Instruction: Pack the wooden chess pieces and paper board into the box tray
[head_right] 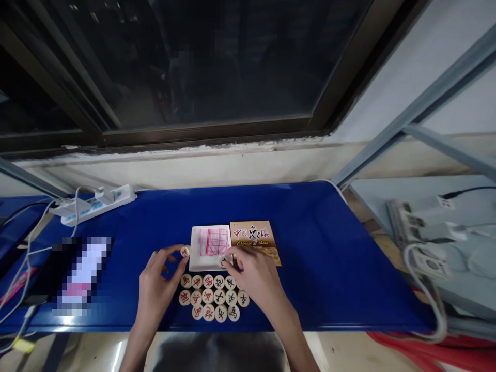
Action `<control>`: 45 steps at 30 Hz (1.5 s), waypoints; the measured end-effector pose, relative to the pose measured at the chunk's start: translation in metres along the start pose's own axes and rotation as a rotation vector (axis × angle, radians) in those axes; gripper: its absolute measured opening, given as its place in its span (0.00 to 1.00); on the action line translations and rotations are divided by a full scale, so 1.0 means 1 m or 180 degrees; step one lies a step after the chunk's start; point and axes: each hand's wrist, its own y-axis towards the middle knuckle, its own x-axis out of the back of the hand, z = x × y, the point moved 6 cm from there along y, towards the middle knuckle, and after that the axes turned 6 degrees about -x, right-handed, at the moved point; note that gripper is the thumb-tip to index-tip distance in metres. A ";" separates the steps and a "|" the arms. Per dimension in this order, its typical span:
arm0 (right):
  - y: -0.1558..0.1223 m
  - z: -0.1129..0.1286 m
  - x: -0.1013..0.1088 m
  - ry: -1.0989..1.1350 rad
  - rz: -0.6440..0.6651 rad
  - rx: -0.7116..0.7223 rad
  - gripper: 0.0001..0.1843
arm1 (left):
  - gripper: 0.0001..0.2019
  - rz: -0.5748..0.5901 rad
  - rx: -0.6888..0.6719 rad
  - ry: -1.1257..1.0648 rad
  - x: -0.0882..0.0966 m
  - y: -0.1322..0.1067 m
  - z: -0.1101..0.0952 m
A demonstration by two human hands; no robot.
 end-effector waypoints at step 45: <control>-0.019 0.025 0.018 0.1107 -0.0623 -0.0006 0.09 | 0.09 -0.0231 -0.0319 -0.0475 -0.005 -0.013 -0.022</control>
